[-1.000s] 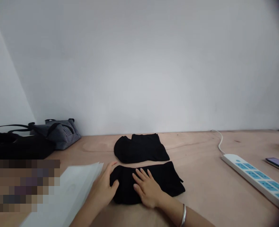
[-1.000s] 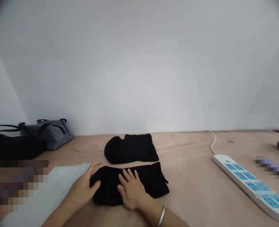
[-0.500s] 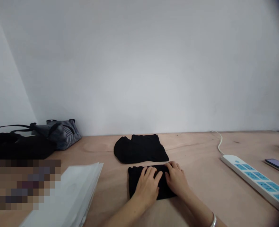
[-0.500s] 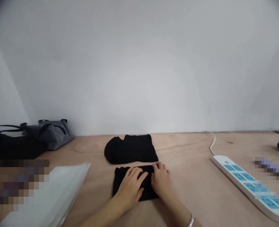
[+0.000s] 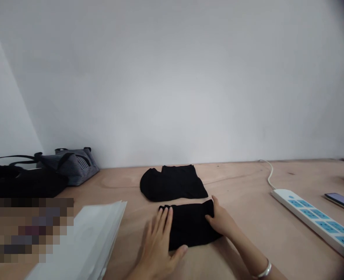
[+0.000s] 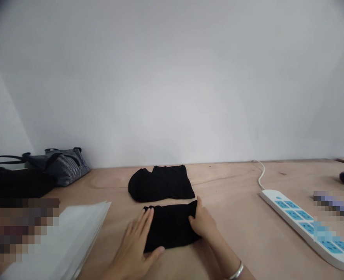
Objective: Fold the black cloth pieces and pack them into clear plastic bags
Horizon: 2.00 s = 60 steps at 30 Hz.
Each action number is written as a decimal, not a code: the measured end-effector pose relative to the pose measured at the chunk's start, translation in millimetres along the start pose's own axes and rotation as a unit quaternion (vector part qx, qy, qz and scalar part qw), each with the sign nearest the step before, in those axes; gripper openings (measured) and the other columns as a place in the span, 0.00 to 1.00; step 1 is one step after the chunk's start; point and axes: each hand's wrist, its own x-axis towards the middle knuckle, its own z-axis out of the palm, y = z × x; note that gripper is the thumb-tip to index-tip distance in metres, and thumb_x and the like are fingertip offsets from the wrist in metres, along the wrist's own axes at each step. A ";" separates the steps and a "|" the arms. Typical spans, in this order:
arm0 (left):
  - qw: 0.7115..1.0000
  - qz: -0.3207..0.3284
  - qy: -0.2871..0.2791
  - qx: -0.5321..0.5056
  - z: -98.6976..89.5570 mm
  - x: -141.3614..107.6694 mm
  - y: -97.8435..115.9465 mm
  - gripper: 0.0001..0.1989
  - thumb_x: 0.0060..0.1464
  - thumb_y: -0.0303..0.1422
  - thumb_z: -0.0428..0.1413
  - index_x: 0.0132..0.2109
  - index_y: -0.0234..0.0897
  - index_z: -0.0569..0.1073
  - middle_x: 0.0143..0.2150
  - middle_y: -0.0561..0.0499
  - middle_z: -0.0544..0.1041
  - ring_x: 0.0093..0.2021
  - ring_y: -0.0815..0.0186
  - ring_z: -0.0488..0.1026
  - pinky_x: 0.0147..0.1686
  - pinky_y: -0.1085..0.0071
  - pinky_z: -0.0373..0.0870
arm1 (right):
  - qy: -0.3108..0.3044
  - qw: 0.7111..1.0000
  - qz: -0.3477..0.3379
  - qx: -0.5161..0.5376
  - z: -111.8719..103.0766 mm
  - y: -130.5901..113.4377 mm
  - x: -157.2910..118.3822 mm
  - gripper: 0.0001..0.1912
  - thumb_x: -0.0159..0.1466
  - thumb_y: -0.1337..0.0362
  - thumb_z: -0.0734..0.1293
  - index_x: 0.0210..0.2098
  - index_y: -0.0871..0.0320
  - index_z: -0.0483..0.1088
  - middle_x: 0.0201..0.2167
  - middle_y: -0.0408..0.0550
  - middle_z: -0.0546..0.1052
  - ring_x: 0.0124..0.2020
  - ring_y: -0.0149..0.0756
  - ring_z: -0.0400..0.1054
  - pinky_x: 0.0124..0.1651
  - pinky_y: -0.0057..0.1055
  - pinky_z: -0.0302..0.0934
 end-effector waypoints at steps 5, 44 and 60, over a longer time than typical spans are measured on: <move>0.994 -0.094 -0.038 0.033 -1.4 -15.8 -32.5 0.52 0.39 0.57 0.50 0.63 0.27 0.46 0.64 0.37 0.45 0.63 0.46 0.38 0.58 0.47 0.37 | 0.024 0.998 -0.058 0.022 -28.8 -41.0 -5.3 0.35 0.55 0.69 0.56 0.60 0.64 0.40 0.48 0.60 0.67 0.47 0.45 0.64 0.41 0.35 0.57; 0.982 0.127 -0.079 -0.114 -2.6 15.4 -38.0 0.22 0.60 0.36 0.44 0.60 0.56 0.52 0.63 0.56 0.52 0.63 0.60 0.46 0.58 0.52 0.48 | -0.061 0.897 -0.422 -0.118 12.9 -43.9 -20.3 0.21 0.51 0.63 0.63 0.45 0.60 0.67 0.40 0.54 0.71 0.41 0.44 0.63 0.48 0.40 0.52; 0.919 -0.022 0.084 -0.385 -16.5 15.5 -18.3 0.12 0.54 0.38 0.50 0.46 0.41 0.65 0.41 0.52 0.73 0.41 0.64 0.71 0.40 0.69 0.69 | -0.011 0.900 -0.326 0.287 8.0 -40.7 -18.2 0.14 0.60 0.65 0.58 0.46 0.56 0.61 0.44 0.49 0.69 0.46 0.36 0.62 0.49 0.36 0.56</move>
